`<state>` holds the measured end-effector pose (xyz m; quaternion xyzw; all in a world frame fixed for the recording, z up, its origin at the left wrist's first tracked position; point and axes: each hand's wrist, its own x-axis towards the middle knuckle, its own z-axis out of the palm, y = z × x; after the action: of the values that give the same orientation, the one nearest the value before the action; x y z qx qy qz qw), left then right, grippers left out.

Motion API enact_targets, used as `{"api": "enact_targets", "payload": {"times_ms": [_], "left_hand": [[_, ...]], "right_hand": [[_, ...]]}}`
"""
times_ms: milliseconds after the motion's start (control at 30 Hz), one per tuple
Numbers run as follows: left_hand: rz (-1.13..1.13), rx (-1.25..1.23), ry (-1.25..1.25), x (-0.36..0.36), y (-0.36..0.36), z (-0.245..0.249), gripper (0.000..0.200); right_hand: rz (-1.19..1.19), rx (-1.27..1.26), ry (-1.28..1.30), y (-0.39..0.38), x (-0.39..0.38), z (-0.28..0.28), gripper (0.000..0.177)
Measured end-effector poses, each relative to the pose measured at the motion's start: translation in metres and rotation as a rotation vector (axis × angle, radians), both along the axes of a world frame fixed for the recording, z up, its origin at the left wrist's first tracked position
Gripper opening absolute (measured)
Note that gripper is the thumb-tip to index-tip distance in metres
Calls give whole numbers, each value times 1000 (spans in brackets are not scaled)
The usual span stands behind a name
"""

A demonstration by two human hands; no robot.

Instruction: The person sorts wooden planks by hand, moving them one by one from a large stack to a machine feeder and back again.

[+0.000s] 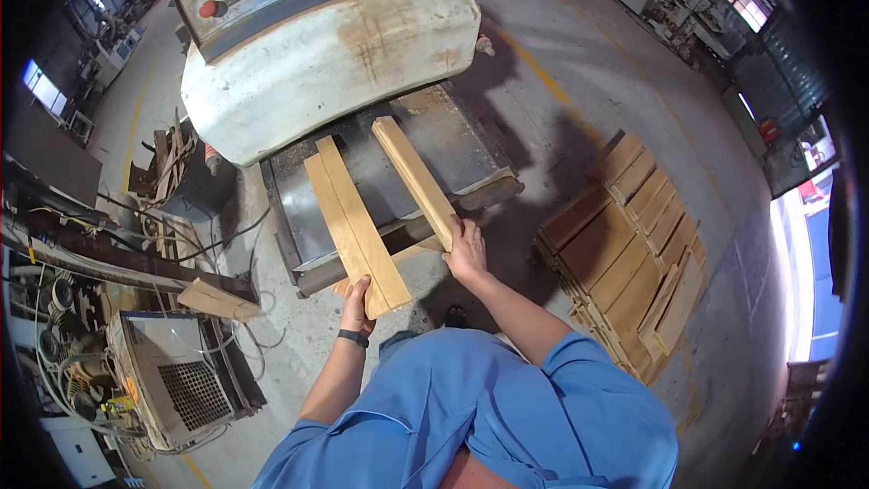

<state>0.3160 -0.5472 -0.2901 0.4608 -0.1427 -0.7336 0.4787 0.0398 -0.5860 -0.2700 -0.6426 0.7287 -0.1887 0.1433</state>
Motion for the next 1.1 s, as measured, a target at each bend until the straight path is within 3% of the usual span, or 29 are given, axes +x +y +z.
{"api": "enact_targets", "payload": {"times_ms": [167, 333, 733, 967, 1100], "left_hand": [[63, 45, 12, -10, -2, 0, 49], [78, 96, -14, -2, -9, -16, 52], [20, 224, -92, 25, -43, -26, 65], [-23, 227, -156, 33, -47, -32, 75], [38, 170, -511, 26, -45, -32, 69]], "right_hand": [[201, -120, -73, -12, -1, -25, 78], [171, -149, -79, -44, 15, -27, 72], [96, -177, 34, -247, 62, -23, 68], [130, -150, 39, -279, 67, -26, 70], [167, -327, -25, -253, 65, -11, 55]]}}
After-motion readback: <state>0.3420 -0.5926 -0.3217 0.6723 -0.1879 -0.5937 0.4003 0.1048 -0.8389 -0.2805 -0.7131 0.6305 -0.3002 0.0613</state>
